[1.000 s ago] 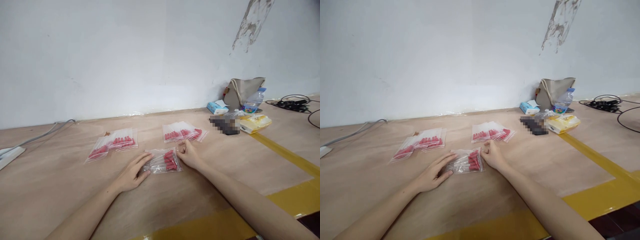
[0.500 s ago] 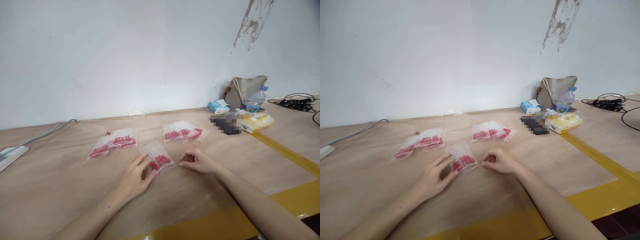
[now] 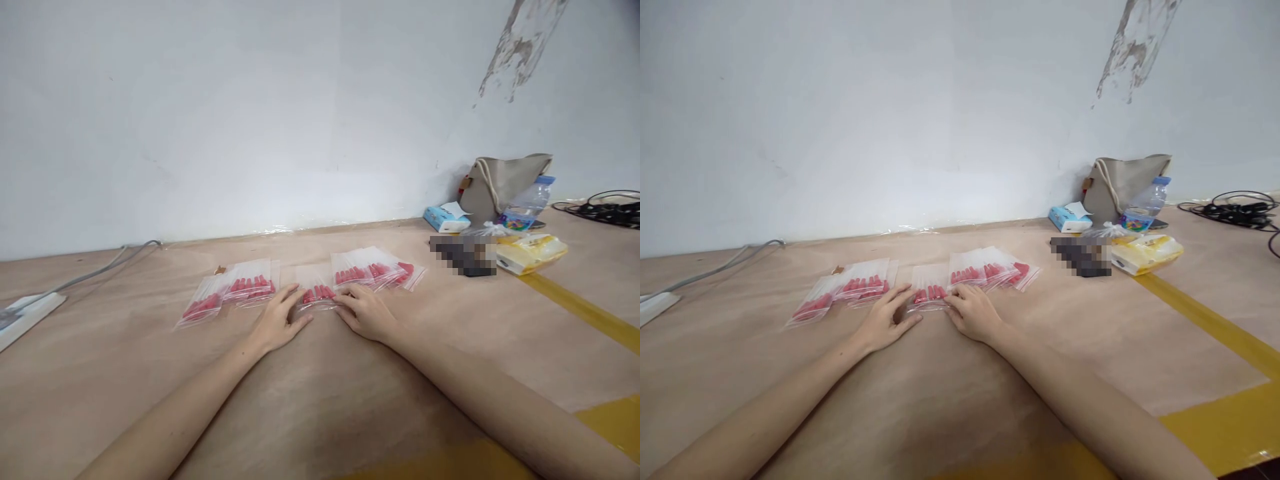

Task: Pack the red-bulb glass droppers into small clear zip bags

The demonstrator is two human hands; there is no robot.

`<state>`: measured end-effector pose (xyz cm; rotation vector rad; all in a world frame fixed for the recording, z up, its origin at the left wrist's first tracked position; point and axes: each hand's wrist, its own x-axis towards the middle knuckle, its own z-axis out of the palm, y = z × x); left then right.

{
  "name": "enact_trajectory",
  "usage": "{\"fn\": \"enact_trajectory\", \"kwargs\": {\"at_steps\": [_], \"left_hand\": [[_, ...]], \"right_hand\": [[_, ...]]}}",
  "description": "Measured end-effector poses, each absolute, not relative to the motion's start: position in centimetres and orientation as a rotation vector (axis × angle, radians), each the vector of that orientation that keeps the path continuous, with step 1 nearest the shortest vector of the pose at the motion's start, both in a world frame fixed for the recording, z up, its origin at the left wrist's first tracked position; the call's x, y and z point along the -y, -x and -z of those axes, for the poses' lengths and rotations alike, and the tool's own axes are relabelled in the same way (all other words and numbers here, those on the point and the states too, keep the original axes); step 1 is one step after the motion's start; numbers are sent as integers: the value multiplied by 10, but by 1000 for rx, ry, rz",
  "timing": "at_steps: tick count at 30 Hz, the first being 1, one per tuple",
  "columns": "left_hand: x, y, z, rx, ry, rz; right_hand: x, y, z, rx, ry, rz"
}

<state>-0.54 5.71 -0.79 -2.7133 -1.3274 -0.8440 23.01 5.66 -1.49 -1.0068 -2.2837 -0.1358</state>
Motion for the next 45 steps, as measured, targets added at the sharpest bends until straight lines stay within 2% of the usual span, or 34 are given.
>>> {"fn": "enact_trajectory", "kwargs": {"at_steps": [4, 9, 14, 28, 33, 40, 45], "left_hand": [[-55, 17, 9, 1148, 2687, 854], [-58, 25, 6, 901, 2647, 618], [-68, 19, 7, 868, 2592, 506], [-73, 17, 7, 772, 2475, 569], [-75, 15, 9, 742, 2444, 668], [-80, 16, 8, 695, 2399, 726], [-86, 19, 6, 620, 2373, 661]], "right_hand": [[-64, -241, 12, 2334, 934, 259], [-75, -248, 6, 2503, 714, 385], [-91, -237, 9, 2510, 743, 463], [-94, -242, -2, 2610, 820, 427], [-87, -249, -1, 2483, 877, 456], [-103, -230, 8, 2356, 621, 820], [-109, -230, 14, 2308, 594, 955]]}}
